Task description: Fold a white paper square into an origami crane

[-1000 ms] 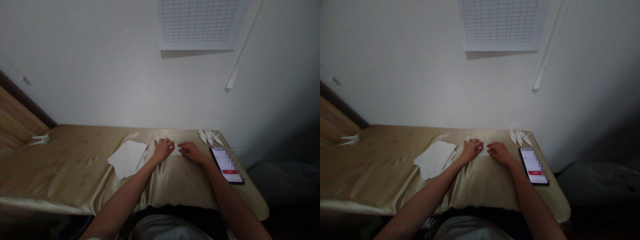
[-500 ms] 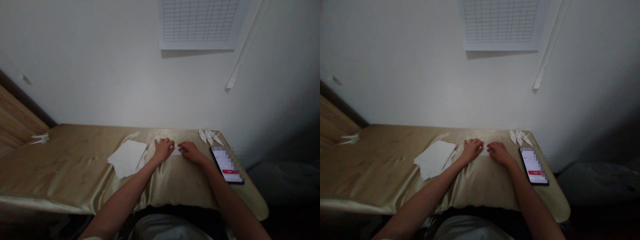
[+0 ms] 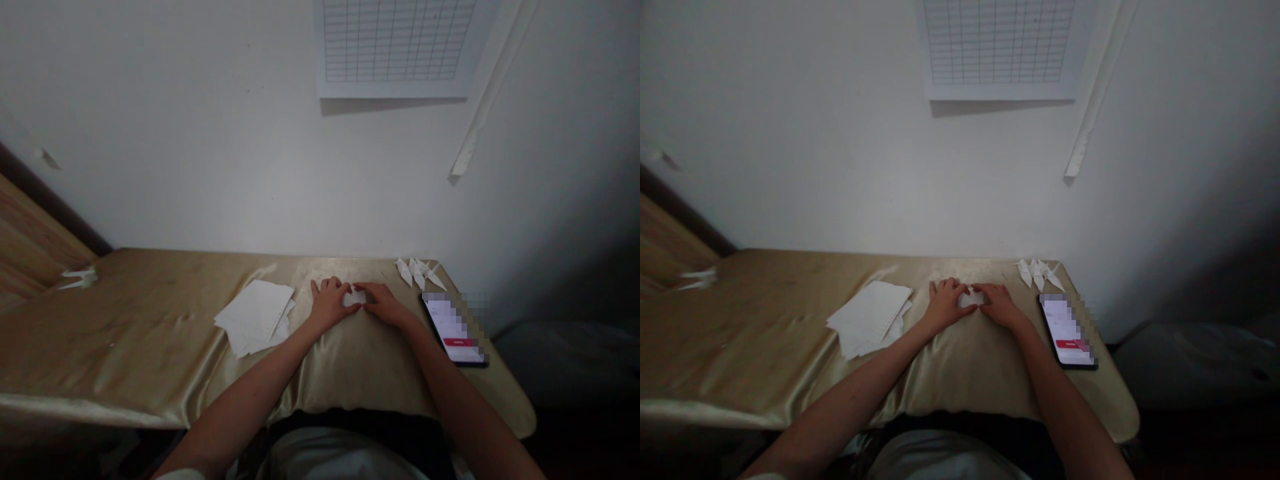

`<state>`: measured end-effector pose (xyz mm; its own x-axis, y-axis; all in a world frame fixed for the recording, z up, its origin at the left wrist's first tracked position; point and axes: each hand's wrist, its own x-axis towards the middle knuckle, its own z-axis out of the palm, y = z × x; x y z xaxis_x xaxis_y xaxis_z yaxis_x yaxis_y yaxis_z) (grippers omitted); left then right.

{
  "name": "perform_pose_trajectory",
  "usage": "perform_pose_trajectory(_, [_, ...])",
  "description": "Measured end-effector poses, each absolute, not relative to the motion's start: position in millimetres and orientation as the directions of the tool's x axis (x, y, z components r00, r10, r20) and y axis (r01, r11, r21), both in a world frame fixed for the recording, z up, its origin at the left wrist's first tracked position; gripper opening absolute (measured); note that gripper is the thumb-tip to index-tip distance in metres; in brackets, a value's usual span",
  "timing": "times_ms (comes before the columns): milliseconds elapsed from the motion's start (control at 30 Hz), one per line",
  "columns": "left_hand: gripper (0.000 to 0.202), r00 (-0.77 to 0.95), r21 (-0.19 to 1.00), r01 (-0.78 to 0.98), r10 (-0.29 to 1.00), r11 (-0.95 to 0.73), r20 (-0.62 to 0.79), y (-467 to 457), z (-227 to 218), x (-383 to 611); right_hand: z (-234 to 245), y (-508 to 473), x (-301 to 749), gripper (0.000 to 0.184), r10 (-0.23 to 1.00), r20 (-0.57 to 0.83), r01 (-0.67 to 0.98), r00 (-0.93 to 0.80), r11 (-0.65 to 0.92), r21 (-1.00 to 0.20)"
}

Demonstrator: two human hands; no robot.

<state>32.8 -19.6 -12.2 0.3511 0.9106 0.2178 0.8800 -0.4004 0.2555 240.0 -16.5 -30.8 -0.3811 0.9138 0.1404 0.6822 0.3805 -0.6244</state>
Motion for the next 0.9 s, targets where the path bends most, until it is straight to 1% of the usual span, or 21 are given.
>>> perform_pose_trajectory(67, [0.047,0.331,0.253,0.889,0.918,-0.381,0.218,-20.4,-12.8,35.0,-31.4,-16.2,240.3,0.062,0.914,0.14,0.684,-0.38,0.38,-0.623])
perform_pose_trajectory(200, [0.047,0.306,0.252,0.898,0.924,-0.359,0.228,-22.6,-13.5,38.2,-31.6,-16.3,239.7,0.057,0.909,0.147,0.704,-0.39,0.397,-0.589])
perform_pose_trajectory(433, [0.047,0.274,0.279,0.905,0.942,-0.321,0.195,-23.4,-15.5,43.5,-33.9,-16.3,239.3,0.056,0.903,0.153,0.734,-0.402,0.417,-0.536])
perform_pose_trajectory(600, [0.045,0.278,0.291,0.9,0.942,-0.324,0.189,-22.2,-17.2,43.3,-35.3,-15.5,240.7,0.061,0.899,0.139,0.729,-0.416,0.421,-0.539])
perform_pose_trajectory(900, [0.039,0.27,0.312,0.9,0.951,-0.304,0.149,-17.4,-16.3,39.0,-30.7,-17.5,241.0,0.064,0.909,0.088,0.748,-0.407,0.387,-0.54])
